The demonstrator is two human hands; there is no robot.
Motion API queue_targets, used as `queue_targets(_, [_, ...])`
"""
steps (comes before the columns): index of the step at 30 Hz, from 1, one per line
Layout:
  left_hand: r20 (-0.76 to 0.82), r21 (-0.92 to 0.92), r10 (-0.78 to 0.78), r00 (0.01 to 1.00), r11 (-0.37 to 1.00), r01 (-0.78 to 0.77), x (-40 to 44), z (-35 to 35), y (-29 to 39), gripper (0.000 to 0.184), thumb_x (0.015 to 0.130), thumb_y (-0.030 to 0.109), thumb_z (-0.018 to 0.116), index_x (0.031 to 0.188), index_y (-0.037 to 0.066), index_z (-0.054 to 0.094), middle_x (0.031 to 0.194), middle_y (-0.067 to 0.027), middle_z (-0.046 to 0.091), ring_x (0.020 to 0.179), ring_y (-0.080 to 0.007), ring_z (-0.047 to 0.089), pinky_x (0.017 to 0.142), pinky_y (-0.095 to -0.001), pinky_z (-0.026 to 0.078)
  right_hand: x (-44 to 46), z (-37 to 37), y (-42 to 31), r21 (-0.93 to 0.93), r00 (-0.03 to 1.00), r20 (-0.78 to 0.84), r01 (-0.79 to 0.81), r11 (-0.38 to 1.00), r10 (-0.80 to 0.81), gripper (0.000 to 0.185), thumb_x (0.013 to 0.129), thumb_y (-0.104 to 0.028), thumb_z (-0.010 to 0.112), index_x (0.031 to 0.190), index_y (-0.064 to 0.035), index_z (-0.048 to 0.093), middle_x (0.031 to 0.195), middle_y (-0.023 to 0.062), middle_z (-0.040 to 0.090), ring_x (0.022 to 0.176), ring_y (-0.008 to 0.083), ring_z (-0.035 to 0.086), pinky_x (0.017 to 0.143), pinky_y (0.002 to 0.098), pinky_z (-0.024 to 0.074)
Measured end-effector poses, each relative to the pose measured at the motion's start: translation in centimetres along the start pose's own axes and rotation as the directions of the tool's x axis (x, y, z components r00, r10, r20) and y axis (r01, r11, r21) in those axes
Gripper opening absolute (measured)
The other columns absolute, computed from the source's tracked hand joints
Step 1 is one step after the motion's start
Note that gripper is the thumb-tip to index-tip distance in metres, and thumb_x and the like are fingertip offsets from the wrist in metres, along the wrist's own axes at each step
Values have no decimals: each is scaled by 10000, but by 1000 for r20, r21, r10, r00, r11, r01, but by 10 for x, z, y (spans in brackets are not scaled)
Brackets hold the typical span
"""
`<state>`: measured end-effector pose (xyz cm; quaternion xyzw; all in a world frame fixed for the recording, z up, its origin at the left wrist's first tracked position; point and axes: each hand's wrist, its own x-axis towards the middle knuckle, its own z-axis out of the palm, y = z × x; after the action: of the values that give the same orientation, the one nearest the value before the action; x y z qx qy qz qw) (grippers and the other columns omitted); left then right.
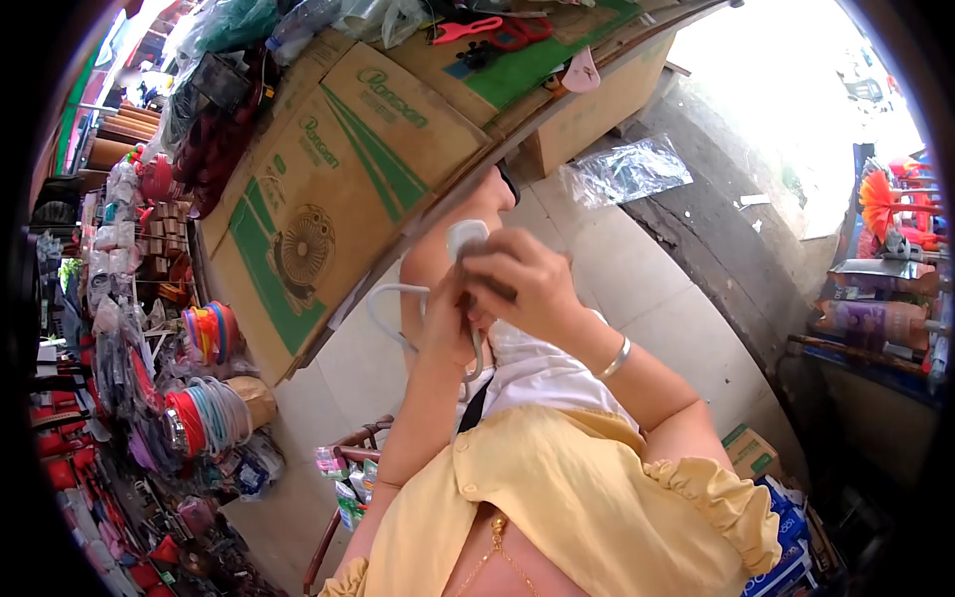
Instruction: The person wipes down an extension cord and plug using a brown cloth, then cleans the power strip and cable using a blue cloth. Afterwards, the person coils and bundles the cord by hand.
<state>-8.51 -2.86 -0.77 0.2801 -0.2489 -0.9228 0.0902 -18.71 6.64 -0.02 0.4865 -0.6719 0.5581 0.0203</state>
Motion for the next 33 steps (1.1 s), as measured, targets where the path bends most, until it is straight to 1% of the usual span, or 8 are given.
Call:
queue_targets(6, [32, 39, -124, 992, 992, 122, 3, -10, -7, 138, 875, 190, 387, 864, 66, 448, 619, 6, 402, 389, -73, 307, 355, -205, 260, -11, -19, 7, 100, 967, 217, -162, 982, 137, 177, 670, -128, 712, 835, -88, 662, 883, 68, 589, 736, 235, 610, 620, 313, 502])
queue_targets(11, [34, -49, -56, 998, 997, 58, -1, 1, 12, 269, 915, 294, 364, 752, 83, 395, 622, 7, 368, 385, -69, 243, 365, -217, 211, -26, -30, 17, 206, 963, 126, -259, 944, 237, 189, 700, -101, 687, 864, -15, 650, 902, 108, 589, 790, 221, 608, 686, 300, 488])
queue_targets(15, [109, -50, -57, 992, 997, 63, 1, 1, 15, 374, 938, 403, 343, 896, 67, 502, 691, 5, 442, 466, -87, 352, 397, -219, 274, -25, -34, 17, 252, 916, 5, -389, 886, 401, 185, 725, -61, 642, 897, 6, 630, 952, 114, 560, 832, 200, 567, 751, 281, 446])
queue_targets(19, [-122, -61, -17, 992, 998, 9, -1, 20, 10, 452, 929, 412, 374, 1215, 68, 441, 866, -15, 550, 685, -116, 525, 492, -223, 392, -10, -26, 9, 157, 971, -76, -214, 964, 228, 204, 695, -79, 684, 891, -40, 644, 928, 103, 575, 784, 226, 594, 688, 309, 486])
queue_targets(22, [-28, 2, 52, 998, 999, -52, -2, 25, 7, 445, 936, 435, 347, 1174, 86, 488, 943, -31, 594, 790, -107, 561, 588, -198, 459, 5, -18, 1, -7, 996, -82, 15, 1000, -15, 261, 654, -115, 717, 906, -95, 653, 935, 96, 576, 765, 236, 610, 630, 321, 505])
queue_targets(25, [-52, 116, 133, 990, 985, -126, -4, 28, 5, 375, 918, 373, 411, 1109, 61, 491, 876, -33, 569, 608, -87, 523, 417, -170, 356, 17, -8, 0, -224, 984, -20, 170, 960, -179, 255, 642, -124, 729, 886, -107, 656, 927, 76, 578, 735, 230, 608, 598, 315, 503])
queue_targets(31, [-209, 113, 27, 978, 994, -3, -2, 15, 10, 307, 917, 347, 395, 1017, 75, 494, 694, 10, 467, 467, -54, 359, 366, -175, 251, 21, 1, 12, -178, 991, -135, -25, 984, 0, 224, 638, -126, 734, 848, -129, 657, 888, 50, 581, 734, 212, 604, 596, 311, 498])
queue_targets(33, [-1, 156, 95, 996, 983, -93, 0, 3, 4, 306, 910, 371, 407, 1005, 94, 496, 685, 6, 466, 483, -58, 369, 369, -180, 256, 11, 2, 2, -178, 988, -39, 137, 975, -146, 210, 650, -110, 726, 849, -115, 660, 890, 51, 582, 708, 217, 604, 585, 308, 500])
